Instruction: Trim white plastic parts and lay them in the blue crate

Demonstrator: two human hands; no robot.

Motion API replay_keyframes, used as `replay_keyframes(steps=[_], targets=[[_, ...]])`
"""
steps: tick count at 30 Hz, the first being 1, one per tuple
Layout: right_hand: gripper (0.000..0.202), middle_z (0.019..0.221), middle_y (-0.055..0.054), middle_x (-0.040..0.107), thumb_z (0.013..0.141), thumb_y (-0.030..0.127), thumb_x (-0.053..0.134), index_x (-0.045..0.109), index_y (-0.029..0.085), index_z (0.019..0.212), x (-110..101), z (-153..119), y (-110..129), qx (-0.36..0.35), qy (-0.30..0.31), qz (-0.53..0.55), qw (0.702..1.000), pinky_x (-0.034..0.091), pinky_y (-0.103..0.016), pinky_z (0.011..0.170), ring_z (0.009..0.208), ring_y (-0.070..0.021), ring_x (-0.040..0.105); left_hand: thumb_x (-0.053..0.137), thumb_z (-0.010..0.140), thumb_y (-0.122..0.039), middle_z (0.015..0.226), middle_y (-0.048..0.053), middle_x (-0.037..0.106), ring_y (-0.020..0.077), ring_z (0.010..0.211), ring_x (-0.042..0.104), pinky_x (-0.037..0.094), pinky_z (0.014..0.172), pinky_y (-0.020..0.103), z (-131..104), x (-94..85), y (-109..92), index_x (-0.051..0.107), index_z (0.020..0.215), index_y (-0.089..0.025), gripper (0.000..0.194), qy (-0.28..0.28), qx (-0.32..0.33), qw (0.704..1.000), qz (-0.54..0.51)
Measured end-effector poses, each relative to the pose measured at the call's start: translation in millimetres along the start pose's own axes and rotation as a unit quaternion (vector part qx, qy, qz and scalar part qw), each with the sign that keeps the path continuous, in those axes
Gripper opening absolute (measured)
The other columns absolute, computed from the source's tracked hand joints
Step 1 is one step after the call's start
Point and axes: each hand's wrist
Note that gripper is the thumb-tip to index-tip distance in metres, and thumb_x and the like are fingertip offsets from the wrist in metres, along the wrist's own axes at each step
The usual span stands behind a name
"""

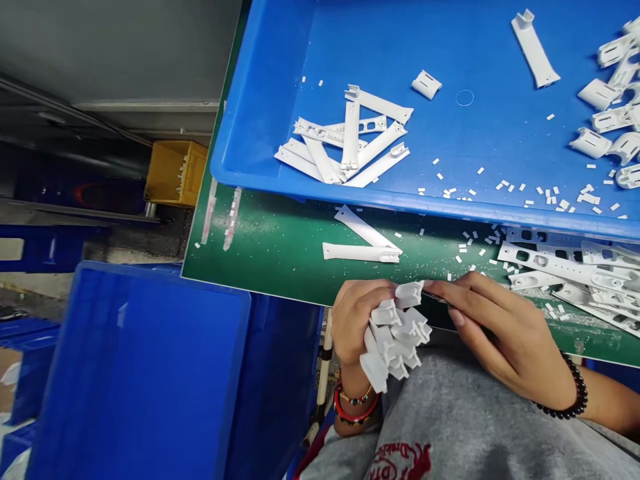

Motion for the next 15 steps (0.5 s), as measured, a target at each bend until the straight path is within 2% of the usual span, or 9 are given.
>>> replay_keyframes(steps=[4, 10, 15], targets=[[0.033, 0.096, -0.007, 0.062, 0.1, 0.012, 0.044, 0.056, 0.016, 0.131, 0, -2, -1, -0.009, -0.004, -0.004, 1.0, 0.05, -0.024, 0.065, 0.078, -0.0138, 0.062, 0.063, 0.09, -0.012, 0.094, 0.004, 0.071, 0.0141, 0.083, 0.066, 0.052, 0.075, 0.028, -6, -0.8, 3, 0.063, 0.102, -0.015, 0.012, 0.006, 0.023, 1.0, 0.019], [0.034, 0.095, -0.007, 0.063, 0.099, 0.009, 0.048, 0.055, 0.015, 0.132, 0, -2, 0, -0.017, -0.011, -0.013, 1.0, 0.051, -0.023, 0.067, 0.08, -0.0137, 0.061, 0.058, 0.096, -0.022, 0.097, 0.006, 0.071, 0.0154, 0.089, 0.064, 0.051, 0.078, 0.031, -12, 2.3, 4, 0.062, 0.105, -0.014, 0.013, -0.003, 0.024, 0.999, 0.043], [0.041, 0.094, -0.007, 0.061, 0.094, 0.006, 0.058, 0.058, 0.017, 0.133, 3, -4, 0, -0.015, -0.047, -0.071, 0.996, 0.049, -0.025, 0.068, 0.081, -0.0141, 0.059, 0.053, 0.099, -0.025, 0.097, 0.007, 0.071, 0.0162, 0.087, 0.066, 0.053, 0.076, 0.034, -14, 2.7, 5, 0.061, 0.106, -0.015, 0.015, 0.003, 0.039, 0.998, 0.054]])
Point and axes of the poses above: each hand's wrist, its own z-axis towards the middle knuckle, its own x-axis out of the palm, y = z × x
